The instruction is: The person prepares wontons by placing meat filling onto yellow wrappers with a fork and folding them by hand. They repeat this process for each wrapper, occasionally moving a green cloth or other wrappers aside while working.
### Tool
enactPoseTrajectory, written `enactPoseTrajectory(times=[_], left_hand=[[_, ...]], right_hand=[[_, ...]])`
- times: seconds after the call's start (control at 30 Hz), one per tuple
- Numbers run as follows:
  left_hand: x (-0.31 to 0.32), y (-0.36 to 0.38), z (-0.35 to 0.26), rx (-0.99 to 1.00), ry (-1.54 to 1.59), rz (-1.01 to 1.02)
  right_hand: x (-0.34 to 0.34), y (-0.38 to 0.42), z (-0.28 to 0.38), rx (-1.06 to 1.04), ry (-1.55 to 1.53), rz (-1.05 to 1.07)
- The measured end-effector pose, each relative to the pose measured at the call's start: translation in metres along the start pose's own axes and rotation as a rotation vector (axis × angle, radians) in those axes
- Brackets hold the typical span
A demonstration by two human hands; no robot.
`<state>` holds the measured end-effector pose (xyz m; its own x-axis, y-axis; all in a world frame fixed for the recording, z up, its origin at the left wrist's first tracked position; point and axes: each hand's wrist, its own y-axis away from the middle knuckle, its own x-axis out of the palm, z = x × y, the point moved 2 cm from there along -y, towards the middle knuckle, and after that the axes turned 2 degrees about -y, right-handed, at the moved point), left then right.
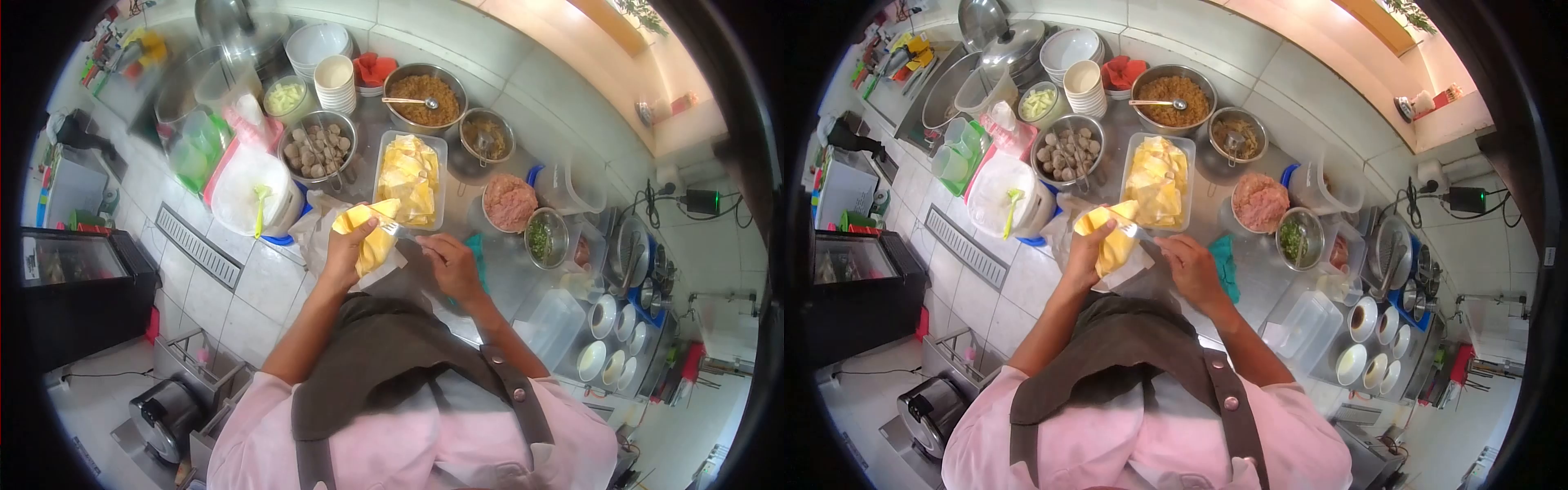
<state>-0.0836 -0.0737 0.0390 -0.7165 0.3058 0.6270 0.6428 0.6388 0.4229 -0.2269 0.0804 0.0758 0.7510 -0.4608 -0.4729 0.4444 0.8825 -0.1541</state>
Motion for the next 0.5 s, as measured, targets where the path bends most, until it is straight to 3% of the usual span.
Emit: enactPoseTrajectory(times=[0.17,0.23,0.3,0.33,0.4,0.5], left_hand=[[-0.018,-0.003,-0.007,0.037,-0.006,-0.067],[-0.020,-0.001,-0.009,-0.018,-0.058,-0.010],[-0.029,0.001,0.000,-0.079,-0.002,0.063],[-0.029,0.002,0.005,-0.130,0.055,0.133],[-0.029,0.008,0.014,-0.176,0.038,0.139],[-0.029,0.012,0.020,-0.183,0.034,0.163]], right_hand=[[-0.015,0.002,-0.016,0.141,-0.052,0.011],[-0.017,-0.004,-0.006,0.153,-0.092,-0.021],[-0.011,-0.017,0.002,0.367,-0.024,0.136],[-0.003,-0.024,0.001,0.372,-0.023,0.122],[0.020,-0.038,0.003,0.029,0.122,0.146],[0.050,-0.039,0.000,0.055,0.179,0.096]])
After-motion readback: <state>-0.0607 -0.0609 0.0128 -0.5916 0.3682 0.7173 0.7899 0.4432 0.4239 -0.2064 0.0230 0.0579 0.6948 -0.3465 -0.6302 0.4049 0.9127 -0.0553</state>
